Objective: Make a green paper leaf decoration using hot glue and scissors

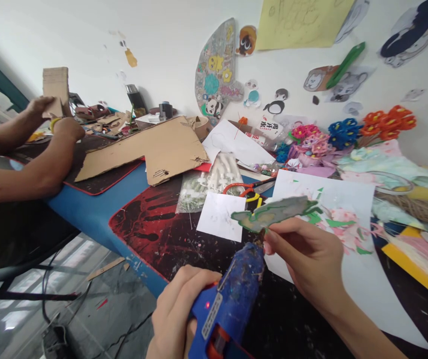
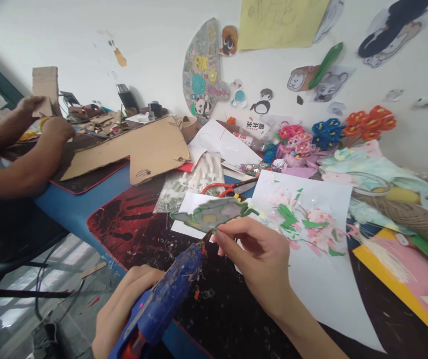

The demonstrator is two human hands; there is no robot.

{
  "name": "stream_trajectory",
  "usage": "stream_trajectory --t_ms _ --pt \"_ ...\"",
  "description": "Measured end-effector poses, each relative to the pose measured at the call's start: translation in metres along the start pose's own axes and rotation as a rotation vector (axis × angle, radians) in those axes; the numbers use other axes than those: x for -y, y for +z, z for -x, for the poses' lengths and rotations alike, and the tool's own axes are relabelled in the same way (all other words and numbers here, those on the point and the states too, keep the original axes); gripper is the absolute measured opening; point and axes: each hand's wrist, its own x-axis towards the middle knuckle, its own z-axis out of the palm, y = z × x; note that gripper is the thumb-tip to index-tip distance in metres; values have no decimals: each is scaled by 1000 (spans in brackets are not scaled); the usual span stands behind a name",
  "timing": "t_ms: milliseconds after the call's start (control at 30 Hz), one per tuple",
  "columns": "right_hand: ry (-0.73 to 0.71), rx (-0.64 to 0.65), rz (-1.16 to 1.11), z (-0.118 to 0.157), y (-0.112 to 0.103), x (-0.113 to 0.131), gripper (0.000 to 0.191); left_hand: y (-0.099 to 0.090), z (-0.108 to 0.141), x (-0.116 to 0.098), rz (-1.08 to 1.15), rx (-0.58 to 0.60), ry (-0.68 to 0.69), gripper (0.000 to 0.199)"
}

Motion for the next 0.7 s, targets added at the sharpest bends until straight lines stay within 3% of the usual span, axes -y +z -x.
stream_trajectory --t_ms 300,467,700 --pt "9 -5 -6 1 0 -2 15 3 0 -2 -27 -61 12 35" --pt "-3 8 6 1 -1 -1 14 2 0 -2 21 -19 -1 46" --pt "-7 0 -7 0 1 0 15 -1 1 -1 -27 -19 -27 40"
